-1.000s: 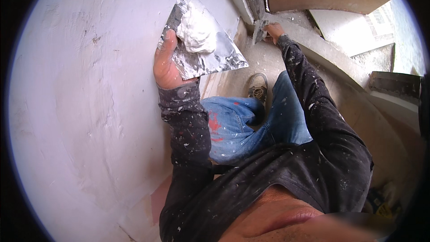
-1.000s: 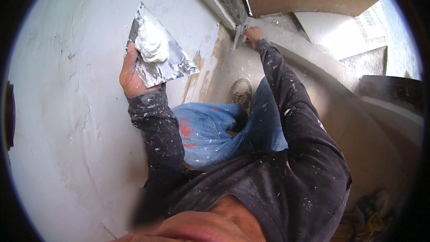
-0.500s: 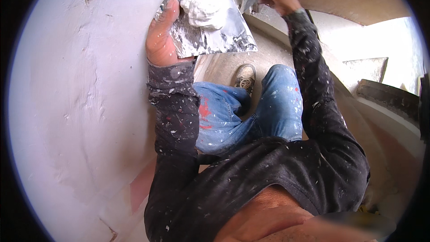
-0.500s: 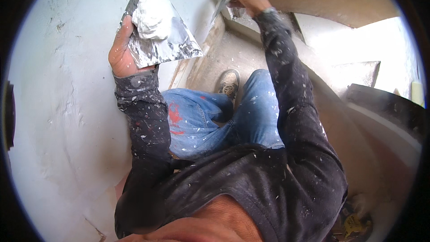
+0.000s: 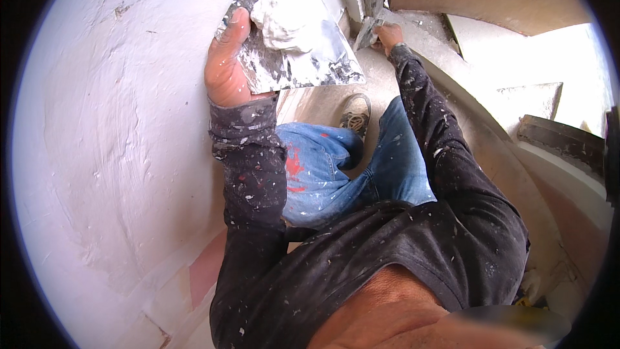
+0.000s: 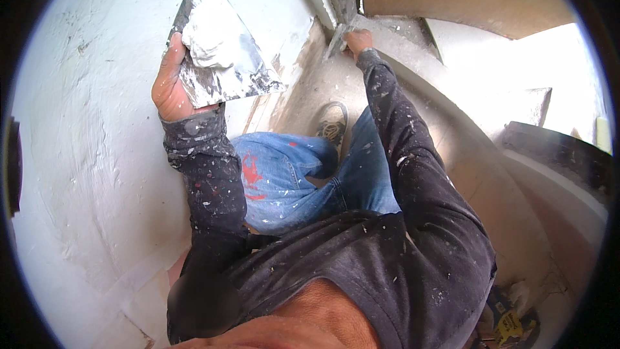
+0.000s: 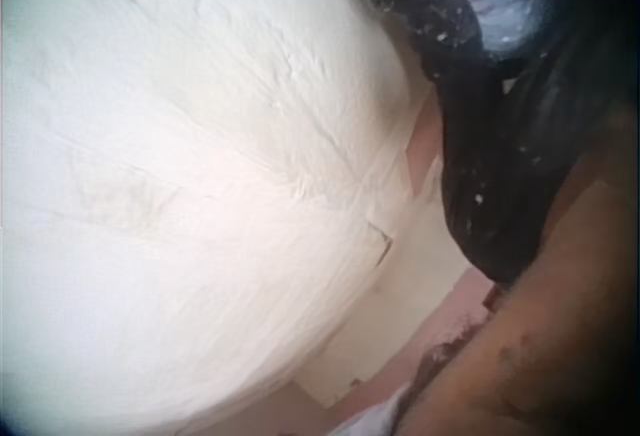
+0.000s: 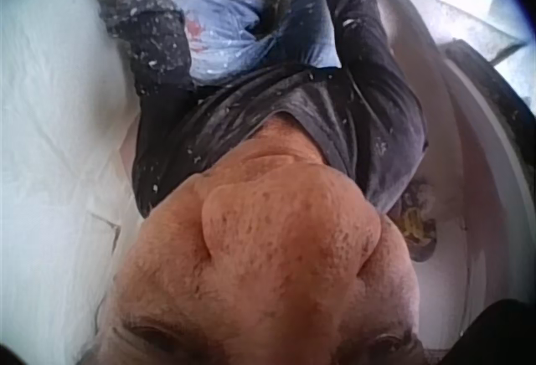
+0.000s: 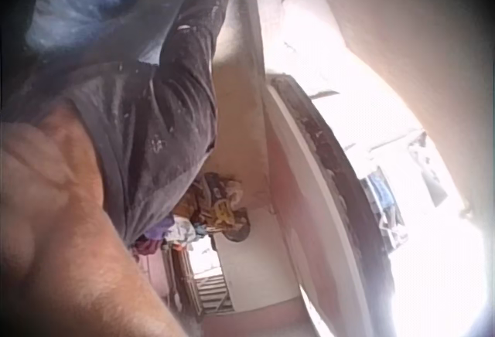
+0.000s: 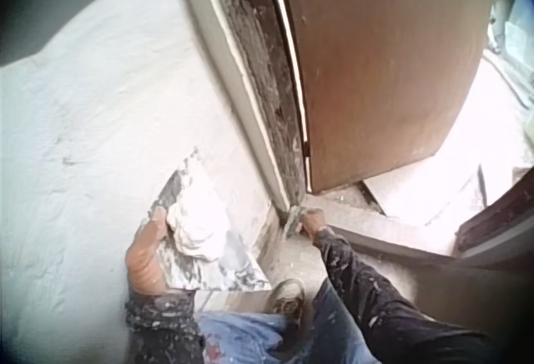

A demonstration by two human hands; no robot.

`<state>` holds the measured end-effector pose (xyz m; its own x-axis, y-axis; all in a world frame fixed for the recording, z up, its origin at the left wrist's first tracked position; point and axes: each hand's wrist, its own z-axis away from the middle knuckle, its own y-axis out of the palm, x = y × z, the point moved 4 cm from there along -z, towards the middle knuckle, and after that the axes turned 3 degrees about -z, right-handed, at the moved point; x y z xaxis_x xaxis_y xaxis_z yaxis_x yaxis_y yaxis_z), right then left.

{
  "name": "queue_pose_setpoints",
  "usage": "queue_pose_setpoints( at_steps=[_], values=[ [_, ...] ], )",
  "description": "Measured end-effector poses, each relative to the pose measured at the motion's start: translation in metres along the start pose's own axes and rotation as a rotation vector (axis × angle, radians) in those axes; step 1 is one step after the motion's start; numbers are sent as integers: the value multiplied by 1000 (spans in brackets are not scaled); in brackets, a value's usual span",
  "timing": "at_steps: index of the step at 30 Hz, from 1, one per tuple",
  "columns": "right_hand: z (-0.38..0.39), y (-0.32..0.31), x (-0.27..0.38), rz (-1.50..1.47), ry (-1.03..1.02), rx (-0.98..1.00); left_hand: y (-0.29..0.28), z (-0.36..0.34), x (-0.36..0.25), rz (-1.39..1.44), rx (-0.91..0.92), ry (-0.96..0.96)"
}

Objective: The person scoops white plaster from a mixing board onto a hawk and applies it to a wall using a trowel. They repeatedly smooth the plaster along the wall surface near a staircase.

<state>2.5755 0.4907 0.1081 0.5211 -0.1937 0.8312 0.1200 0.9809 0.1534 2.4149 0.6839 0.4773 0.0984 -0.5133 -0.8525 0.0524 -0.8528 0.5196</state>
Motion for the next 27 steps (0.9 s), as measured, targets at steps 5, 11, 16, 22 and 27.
queue_pose_setpoints(
  at_steps=[5,11,16,22,27],
  values=[
    [5,29,9,422,-285,16,-3,-2,1,-4,-48,-13],
    [43,8,-15,472,-370,-143,-8,-2,-1,-10,-76,8],
    [-9,-2,-16,4,-71,55,-2,-5,1,22,-1,7],
    [-4,26,46,-34,-180,190,-10,-7,5,-9,-47,0],
    [23,41,118,99,-427,340,-4,-4,3,44,12,-2]
  ],
)
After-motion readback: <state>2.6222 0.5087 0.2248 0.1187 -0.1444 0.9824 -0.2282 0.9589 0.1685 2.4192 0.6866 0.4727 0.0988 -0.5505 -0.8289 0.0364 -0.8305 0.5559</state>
